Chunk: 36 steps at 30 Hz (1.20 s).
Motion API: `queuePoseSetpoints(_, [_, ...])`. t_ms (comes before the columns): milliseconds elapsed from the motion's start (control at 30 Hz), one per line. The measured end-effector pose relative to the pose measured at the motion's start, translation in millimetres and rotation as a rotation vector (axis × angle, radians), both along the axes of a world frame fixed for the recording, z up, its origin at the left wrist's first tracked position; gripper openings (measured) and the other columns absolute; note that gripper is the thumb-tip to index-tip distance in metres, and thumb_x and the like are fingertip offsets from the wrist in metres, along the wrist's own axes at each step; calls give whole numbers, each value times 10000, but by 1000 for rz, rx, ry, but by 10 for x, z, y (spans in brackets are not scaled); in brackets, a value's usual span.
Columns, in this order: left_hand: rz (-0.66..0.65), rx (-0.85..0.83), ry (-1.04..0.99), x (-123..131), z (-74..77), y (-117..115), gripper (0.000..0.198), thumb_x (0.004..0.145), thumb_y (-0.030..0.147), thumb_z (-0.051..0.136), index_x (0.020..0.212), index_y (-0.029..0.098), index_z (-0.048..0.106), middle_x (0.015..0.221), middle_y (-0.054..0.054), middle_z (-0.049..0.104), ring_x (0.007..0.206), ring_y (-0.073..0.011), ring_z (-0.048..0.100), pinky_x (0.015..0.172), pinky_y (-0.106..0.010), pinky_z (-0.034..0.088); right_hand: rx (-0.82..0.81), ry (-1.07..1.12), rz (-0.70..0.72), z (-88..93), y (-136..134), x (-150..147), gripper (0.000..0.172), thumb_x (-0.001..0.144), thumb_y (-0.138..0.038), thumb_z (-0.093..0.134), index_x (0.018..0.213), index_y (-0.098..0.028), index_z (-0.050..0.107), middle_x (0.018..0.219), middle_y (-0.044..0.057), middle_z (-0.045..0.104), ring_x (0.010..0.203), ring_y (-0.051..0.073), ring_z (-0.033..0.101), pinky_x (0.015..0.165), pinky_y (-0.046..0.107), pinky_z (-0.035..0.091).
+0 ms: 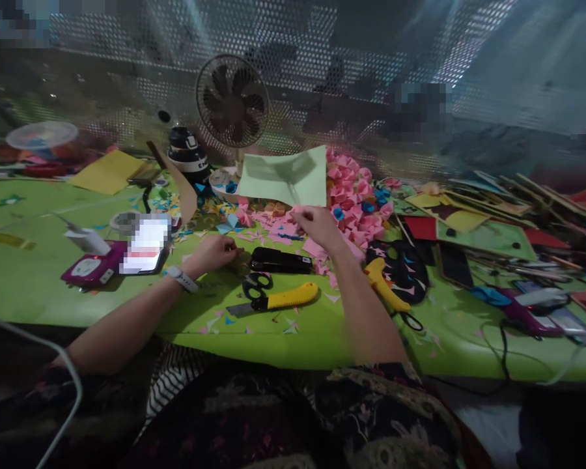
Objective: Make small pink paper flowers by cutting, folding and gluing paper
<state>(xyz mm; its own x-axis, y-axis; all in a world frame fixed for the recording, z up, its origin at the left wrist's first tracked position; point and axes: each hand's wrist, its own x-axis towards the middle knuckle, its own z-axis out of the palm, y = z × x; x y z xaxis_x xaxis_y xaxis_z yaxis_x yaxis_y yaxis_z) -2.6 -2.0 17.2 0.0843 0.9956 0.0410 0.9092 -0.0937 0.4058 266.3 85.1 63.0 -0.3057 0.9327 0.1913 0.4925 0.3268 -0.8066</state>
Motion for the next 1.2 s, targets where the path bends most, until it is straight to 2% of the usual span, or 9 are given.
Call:
queuePoseSetpoints(133, [-15,52,-42,-1,-50,3,340,844,449,569,728,181,744,668,-99,684,602,-216,574,560,-303,310,76,74,-214,-10,62,78,455,851,-565,632,598,-204,522,494,-21,508,429,116,471,479,264,383])
queuePoseSetpoints(333, [-16,104,-89,-4,-131,31,296,802,433,609,674,196,733,649,-98,697,560,-204,566,523,-291,307,39,-189,-90,-219,193,-30,99,793,-255,705,793,-175,646,832,55,705,762,178,646,714,293,488])
queuePoseSetpoints(500, [-29,125,-80,-7,-117,29,308,824,430,591,701,190,741,705,-108,718,611,-216,598,537,-291,332,-58,-475,-91,-299,381,-235,274,717,-309,798,915,-157,686,1033,126,729,859,230,650,748,328,490])
queuePoseSetpoints(600, [-12,107,-65,-7,-102,25,300,841,423,588,752,190,754,764,-116,735,661,-232,622,572,-297,358,-109,-487,-67,-296,447,-294,237,636,-275,850,778,-163,696,920,100,740,805,225,653,713,306,481])
queuePoseSetpoints(700, [-26,115,-60,-7,-112,29,297,853,412,580,772,184,753,782,-116,739,685,-238,635,577,-297,349,-103,-465,-79,-284,449,-300,162,694,-274,797,774,-181,691,849,58,734,760,191,645,686,276,470])
queuePoseSetpoints(800, [-44,143,-69,-8,-131,35,283,847,404,588,756,189,749,761,-107,737,678,-230,635,568,-293,337,-79,-451,-99,-279,441,-293,192,685,-272,796,802,-180,675,831,39,728,764,182,632,684,264,457])
queuePoseSetpoints(933, [-61,151,-61,-4,-129,35,284,853,403,575,789,196,758,763,-102,741,672,-224,635,568,-288,334,-96,-449,-97,-284,439,-293,201,613,-221,828,648,-168,638,674,25,679,691,196,618,649,276,441])
queuePoseSetpoints(1033, [-62,144,-58,-7,-111,31,293,853,405,570,798,191,764,773,-109,744,672,-228,635,568,-290,340,-87,-413,-88,-265,408,-275,146,691,-246,777,673,-175,650,707,26,682,693,191,624,651,280,451])
queuePoseSetpoints(1200, [-36,180,-224,-17,-88,29,247,813,376,610,702,195,735,675,-76,710,625,-199,609,570,-280,373,239,-306,-210,-182,282,-224,116,846,-281,602,839,-200,685,950,75,700,922,227,631,827,334,483])
